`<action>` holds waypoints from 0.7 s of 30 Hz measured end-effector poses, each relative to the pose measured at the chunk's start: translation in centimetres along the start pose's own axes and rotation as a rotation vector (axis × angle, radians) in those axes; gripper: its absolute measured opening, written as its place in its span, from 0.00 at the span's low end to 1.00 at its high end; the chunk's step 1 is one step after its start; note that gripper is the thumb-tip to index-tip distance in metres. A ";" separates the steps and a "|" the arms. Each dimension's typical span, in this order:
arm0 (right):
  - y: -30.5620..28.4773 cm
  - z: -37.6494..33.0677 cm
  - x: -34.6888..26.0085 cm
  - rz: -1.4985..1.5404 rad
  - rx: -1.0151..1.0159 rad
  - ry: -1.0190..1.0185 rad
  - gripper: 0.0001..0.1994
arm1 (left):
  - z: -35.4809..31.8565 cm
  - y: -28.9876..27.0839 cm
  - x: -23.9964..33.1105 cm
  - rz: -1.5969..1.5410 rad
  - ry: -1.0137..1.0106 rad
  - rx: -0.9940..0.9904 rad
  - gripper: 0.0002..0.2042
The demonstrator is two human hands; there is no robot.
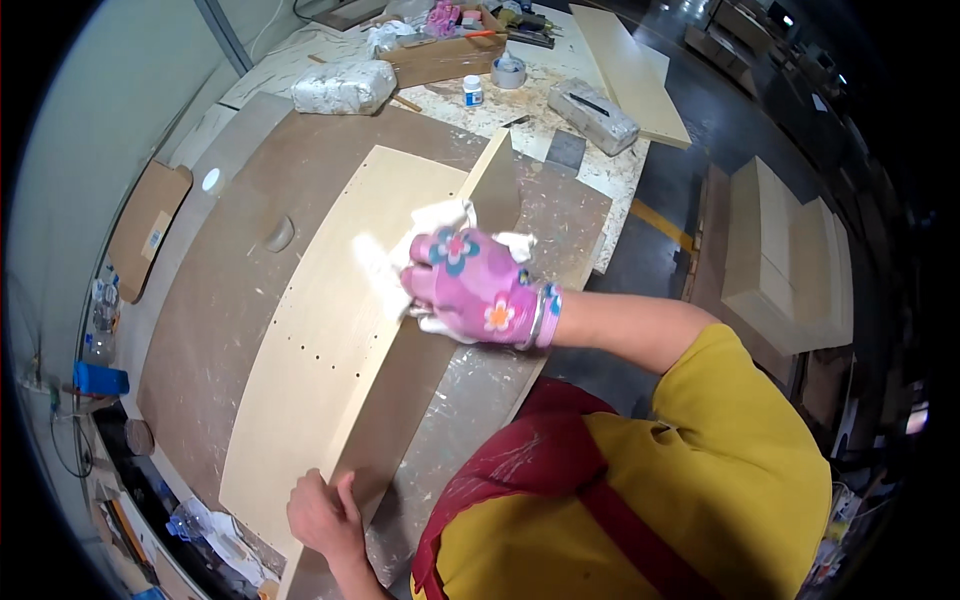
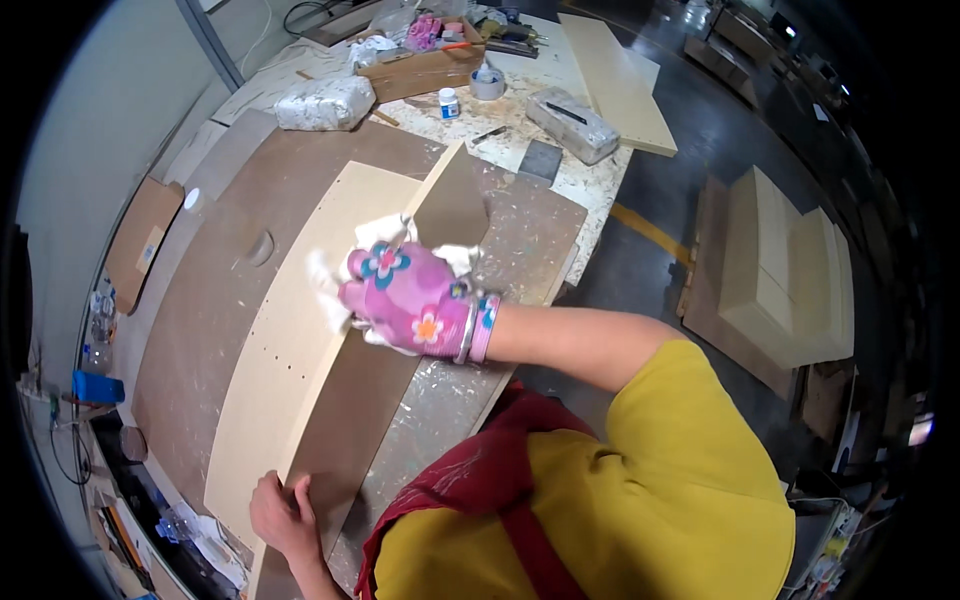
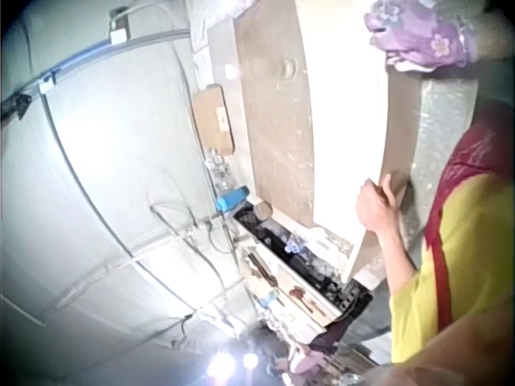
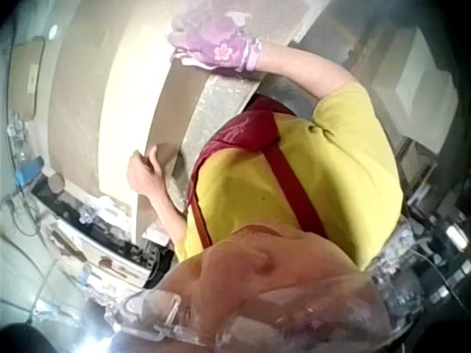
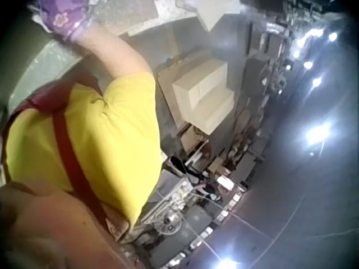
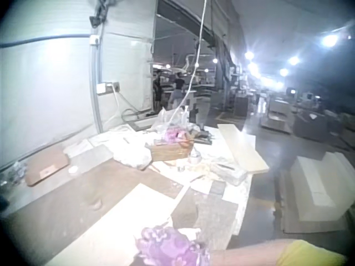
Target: The person picks up a large, light-colored wooden board and places it on a workbench. They then use a white cloth to wipe the surface of the board, applying a liquid from a bottle at one point. The person continues to wipe the board thoroughly, handling it one at a time.
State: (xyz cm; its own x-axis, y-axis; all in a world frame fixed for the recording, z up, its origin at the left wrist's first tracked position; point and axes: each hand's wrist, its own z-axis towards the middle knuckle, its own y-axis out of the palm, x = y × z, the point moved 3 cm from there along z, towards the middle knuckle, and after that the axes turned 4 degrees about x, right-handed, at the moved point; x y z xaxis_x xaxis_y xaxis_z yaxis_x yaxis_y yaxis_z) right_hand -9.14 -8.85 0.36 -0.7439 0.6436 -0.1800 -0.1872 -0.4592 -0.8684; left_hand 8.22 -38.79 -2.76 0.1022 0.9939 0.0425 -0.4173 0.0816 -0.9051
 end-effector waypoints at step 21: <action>-5.8 -9.4 26.9 -0.089 0.121 0.885 0.12 | -1.2 -2.4 3.5 -0.010 0.006 -0.083 0.17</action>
State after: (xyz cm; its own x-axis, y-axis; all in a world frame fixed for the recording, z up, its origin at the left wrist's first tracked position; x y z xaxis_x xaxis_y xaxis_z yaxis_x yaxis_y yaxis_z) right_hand -22.06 16.86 -3.77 0.0339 0.8933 -0.4483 -0.3242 -0.4145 -0.8504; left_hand 10.71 -35.55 -0.94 0.1112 0.9926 0.0495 -0.3401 0.0848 -0.9366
